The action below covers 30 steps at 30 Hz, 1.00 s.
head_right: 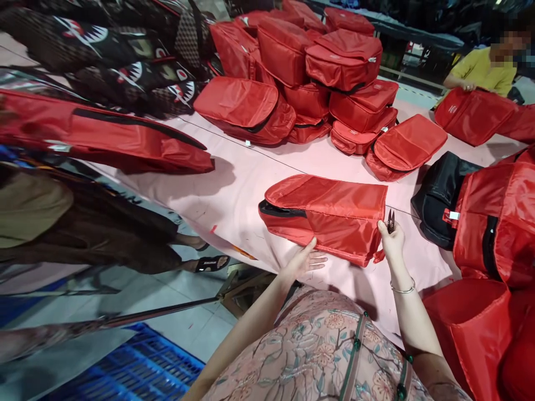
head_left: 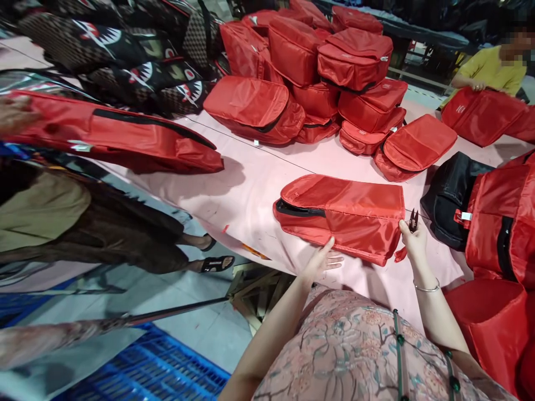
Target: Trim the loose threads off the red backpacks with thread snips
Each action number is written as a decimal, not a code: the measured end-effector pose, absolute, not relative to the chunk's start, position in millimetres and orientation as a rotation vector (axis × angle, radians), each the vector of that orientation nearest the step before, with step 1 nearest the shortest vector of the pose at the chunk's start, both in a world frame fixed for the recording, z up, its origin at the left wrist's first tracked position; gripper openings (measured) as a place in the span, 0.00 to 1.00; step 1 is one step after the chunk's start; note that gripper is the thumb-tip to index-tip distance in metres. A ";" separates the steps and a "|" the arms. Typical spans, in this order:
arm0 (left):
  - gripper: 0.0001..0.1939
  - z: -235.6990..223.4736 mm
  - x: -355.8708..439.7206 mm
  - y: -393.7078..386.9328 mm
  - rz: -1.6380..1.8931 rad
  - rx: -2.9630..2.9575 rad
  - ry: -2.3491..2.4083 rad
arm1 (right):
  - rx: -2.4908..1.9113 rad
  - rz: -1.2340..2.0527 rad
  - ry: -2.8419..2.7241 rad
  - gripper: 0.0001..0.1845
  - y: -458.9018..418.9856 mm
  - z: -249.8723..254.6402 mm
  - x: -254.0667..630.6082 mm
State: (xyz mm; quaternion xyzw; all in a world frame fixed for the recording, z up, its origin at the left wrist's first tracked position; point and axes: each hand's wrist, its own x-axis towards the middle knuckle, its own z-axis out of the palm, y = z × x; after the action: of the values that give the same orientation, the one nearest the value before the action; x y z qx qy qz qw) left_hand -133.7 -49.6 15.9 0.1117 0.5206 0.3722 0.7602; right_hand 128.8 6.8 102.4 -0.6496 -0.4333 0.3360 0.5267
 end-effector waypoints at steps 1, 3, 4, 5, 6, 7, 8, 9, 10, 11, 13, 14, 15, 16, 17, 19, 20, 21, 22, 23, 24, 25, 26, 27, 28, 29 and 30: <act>0.29 16.2 -129.0 -49.7 0.874 0.217 1.090 | -1.552 0.814 -1.036 0.21 6.1 103.2 127.3; 0.25 19.5 -121.4 -48.4 1.039 0.191 1.070 | -1.551 0.837 -1.025 0.22 5.2 105.2 124.8; 0.24 23.2 -119.3 -47.1 1.111 0.195 1.092 | -1.546 0.850 -1.012 0.23 4.9 106.5 124.1; 0.22 28.4 -118.7 -45.5 1.164 0.210 1.125 | -1.538 0.865 -0.991 0.23 4.4 108.2 123.8; 0.21 35.0 -119.4 -43.7 1.195 0.240 1.164 | -1.525 0.885 -0.959 0.23 3.6 110.0 124.1; 0.20 42.5 -121.3 -41.6 1.215 0.286 1.203 | -1.508 0.913 -0.923 0.24 2.5 112.0 124.9; 0.19 50.6 -124.1 -39.6 1.228 0.348 1.241 | -1.490 0.947 -0.886 0.24 0.9 113.8 126.2; 0.19 58.7 -127.3 -37.5 1.233 0.416 1.280 | -1.474 0.987 -0.851 0.24 -1.2 115.2 127.7; 0.19 66.3 -130.5 -35.5 1.227 0.483 1.320 | -1.461 1.030 -0.820 0.24 -3.5 116.2 129.5; 0.19 72.9 -133.6 -33.6 1.207 0.541 1.356 | -1.450 1.070 -0.796 0.25 -5.7 116.4 131.2; 0.20 82.3 -138.3 -30.3 1.155 0.617 1.398 | -1.432 1.104 -0.763 0.26 -8.1 114.6 134.3; 0.21 84.9 -139.9 -28.8 1.132 0.640 1.398 | -1.429 1.091 -0.750 0.26 -7.4 112.7 135.7; 0.21 86.4 -141.0 -27.5 1.118 0.661 1.384 | -1.429 1.065 -0.744 0.27 -4.8 110.1 137.3; 0.20 86.8 -141.7 -26.3 1.119 0.682 1.361 | -1.433 1.029 -0.740 0.27 -0.2 107.0 139.2; 0.20 86.5 -142.1 -25.3 1.130 0.704 1.334 | -1.441 0.992 -0.737 0.26 6.3 103.5 141.6; 0.18 84.0 -142.3 -24.2 1.152 0.749 1.294 | -1.466 0.938 -0.729 0.25 24.1 95.8 148.6; 0.18 81.6 -142.2 -24.4 1.158 0.770 1.284 | -1.481 0.917 -0.720 0.25 34.1 92.0 153.1; 0.17 78.3 -142.1 -25.5 1.157 0.788 1.280 | -1.502 0.895 -0.703 0.25 43.8 88.3 158.0; 0.16 73.7 -142.1 -27.6 1.146 0.803 1.283 | -1.525 0.872 -0.684 0.24 52.5 85.1 162.9; 0.15 67.5 -142.2 -30.9 1.128 0.813 1.291 | -1.544 0.856 -0.669 0.24 59.7 82.3 167.6; 0.14 59.4 -142.5 -35.5 1.106 0.820 1.303 | -1.558 0.845 -0.662 0.24 64.9 80.1 171.6; 0.13 49.4 -143.0 -41.5 1.079 0.824 1.319 | -1.570 0.840 -0.666 0.23 68.0 78.5 174.9; 0.12 37.8 -143.7 -48.7 1.048 0.826 1.339 | -1.578 0.840 -0.680 0.23 69.5 77.5 177.4; 0.11 24.9 -144.8 -57.1 1.009 0.826 1.369 | -1.580 0.844 -0.703 0.22 69.6 77.0 179.2; 0.10 11.4 -146.3 -66.6 0.950 0.834 1.412 | -1.577 0.848 -0.728 0.21 69.0 76.8 180.6; 0.08 -1.9 -148.6 -76.9 0.875 0.849 1.469 | -1.572 0.850 -0.750 0.21 68.5 76.9 181.6; 0.07 -14.1 -151.8 -88.1 0.785 0.866 1.533 | -1.563 0.849 -0.764 0.21 68.5 77.1 182.4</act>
State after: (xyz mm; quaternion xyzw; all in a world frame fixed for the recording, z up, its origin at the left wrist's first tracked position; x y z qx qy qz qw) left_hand -151.8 -88.1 -14.1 0.3689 0.6532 0.3344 0.5705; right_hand 182.4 68.5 77.1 -0.6650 -0.3252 0.3612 0.5671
